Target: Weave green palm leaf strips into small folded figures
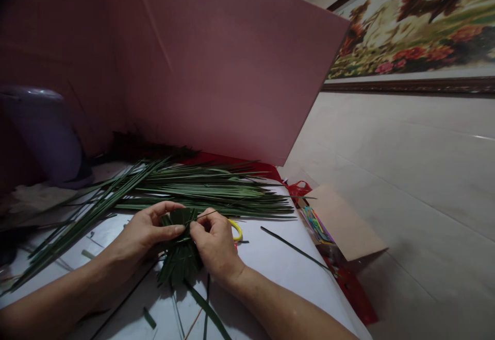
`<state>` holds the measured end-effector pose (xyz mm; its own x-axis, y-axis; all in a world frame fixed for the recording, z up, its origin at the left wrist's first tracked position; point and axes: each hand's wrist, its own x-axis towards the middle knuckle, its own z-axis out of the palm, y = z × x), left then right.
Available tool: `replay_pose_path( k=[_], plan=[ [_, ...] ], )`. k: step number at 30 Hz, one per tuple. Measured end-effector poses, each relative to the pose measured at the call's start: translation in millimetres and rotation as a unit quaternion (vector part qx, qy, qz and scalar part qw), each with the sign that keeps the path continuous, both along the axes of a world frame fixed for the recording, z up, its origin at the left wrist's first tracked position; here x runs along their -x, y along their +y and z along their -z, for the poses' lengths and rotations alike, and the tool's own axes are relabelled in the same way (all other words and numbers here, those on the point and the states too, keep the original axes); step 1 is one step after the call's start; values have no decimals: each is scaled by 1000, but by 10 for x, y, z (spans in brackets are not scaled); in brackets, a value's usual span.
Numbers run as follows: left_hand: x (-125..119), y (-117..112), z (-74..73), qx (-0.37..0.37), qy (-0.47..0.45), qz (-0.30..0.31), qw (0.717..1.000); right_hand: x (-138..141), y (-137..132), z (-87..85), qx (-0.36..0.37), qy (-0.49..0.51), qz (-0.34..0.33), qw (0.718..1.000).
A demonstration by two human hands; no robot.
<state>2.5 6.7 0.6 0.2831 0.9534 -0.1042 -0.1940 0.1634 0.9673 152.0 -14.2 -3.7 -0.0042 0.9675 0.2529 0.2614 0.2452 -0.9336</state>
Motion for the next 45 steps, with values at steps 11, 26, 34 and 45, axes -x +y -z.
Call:
replay_pose_path(
  k=[11,26,34,45],
  plan=[
    [-29,-37,-52,-73,84,-18,994,17,-34,-23,-26,-52,14,998],
    [-37,-55,-104,-77,120,-29,989,17,-12,22,35,40,-22,998],
    [-27,-41,-89,-99,121,0,988,-1,39,-31,84,116,-23,989],
    [-25,-84,-121,-103,136,13,985,-12,46,-51,109,124,-49,985]
  ],
)
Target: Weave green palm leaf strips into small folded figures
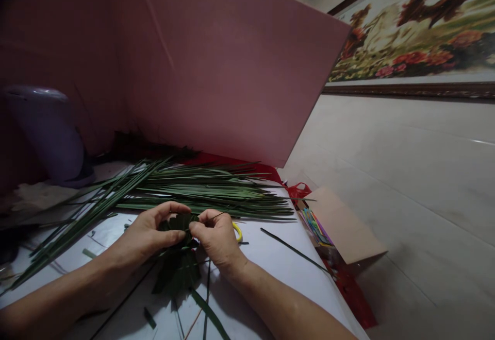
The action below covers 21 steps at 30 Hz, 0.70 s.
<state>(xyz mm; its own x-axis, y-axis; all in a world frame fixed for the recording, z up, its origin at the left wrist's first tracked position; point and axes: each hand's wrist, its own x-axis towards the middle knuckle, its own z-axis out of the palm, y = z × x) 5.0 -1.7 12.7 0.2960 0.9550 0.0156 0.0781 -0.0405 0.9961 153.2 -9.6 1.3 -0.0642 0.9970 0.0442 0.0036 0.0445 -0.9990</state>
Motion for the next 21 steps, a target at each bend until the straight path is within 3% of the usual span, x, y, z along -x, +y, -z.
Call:
replay_pose_path(
  k=[11,15,21],
  plan=[
    [9,15,6,22,-40,22,999,-20,30,-52,10,-22,-17,1000],
    [16,8,-24,29,-28,4,999,-5,17,-69,34,15,-24,999],
    [26,-3,-13,18,-9,26,999,-2,-1,-71,20,7,-32,999]
  ],
)
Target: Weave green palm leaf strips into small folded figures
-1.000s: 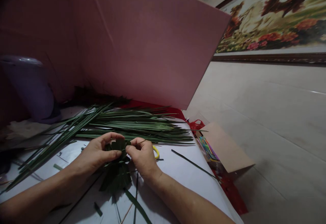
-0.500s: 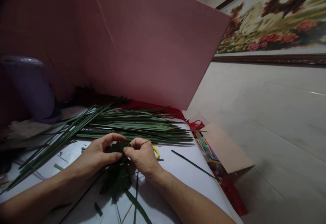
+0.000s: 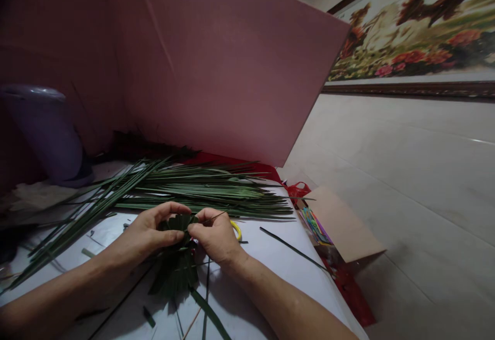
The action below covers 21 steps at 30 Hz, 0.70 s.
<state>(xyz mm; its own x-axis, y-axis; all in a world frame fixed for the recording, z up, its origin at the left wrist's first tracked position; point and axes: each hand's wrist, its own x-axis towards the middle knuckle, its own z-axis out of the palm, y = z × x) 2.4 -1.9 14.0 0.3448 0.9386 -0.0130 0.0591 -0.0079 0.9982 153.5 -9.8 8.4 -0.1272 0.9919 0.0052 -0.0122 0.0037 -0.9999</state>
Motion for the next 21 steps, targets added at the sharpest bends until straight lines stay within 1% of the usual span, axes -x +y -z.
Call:
replay_pose_path(
  k=[7,10,17,21],
  plan=[
    [-16,-1,31,-25,-3,-9,1000,-17,32,60,-22,-16,-5,1000],
    [-27,11,38,-16,-10,-16,1000,-22,41,86,-34,-21,-2,999],
    [-10,21,43,7,-45,14,999,-21,30,79,-45,-30,-2,999],
    [-3,5,24,6,-43,12,999,-20,27,63,-34,-30,3,999]
  ],
)
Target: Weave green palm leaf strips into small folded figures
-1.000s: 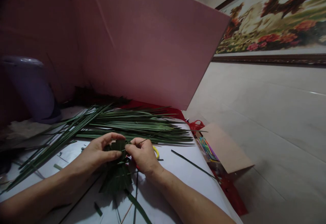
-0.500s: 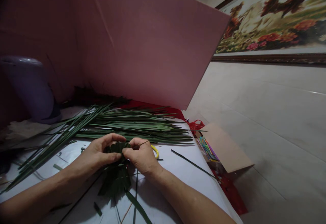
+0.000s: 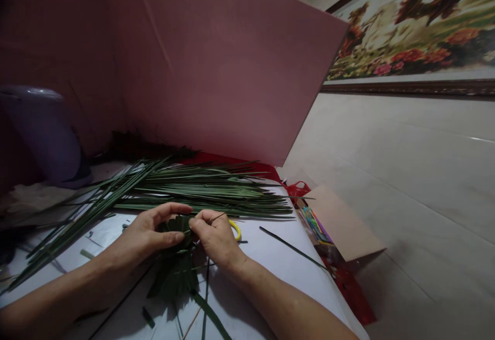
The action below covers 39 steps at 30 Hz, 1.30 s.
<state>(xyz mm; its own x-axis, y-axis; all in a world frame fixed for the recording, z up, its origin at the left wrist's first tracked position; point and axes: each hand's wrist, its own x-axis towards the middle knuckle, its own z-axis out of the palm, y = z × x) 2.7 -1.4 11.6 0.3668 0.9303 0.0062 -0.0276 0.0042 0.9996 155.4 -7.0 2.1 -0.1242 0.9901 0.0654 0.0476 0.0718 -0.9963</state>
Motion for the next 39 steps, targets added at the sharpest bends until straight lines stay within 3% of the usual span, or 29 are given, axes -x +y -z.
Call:
replay_pose_path(
  k=[6,13,25,32,39],
  plan=[
    [1,3,-21,17,-27,10,999,-2,0,-1,25,20,1,999],
    [27,11,-84,43,-24,-72,996,10,-19,3,25,78,-34,996],
    [82,19,-93,72,-78,-63,992,8,15,39,29,83,-37,995],
    [72,39,-99,58,-62,-81,993,6,-38,13,-20,-11,-3,1000],
    [61,25,-56,64,-69,-52,994,15,-20,41,-59,-37,46,996]
  ],
)
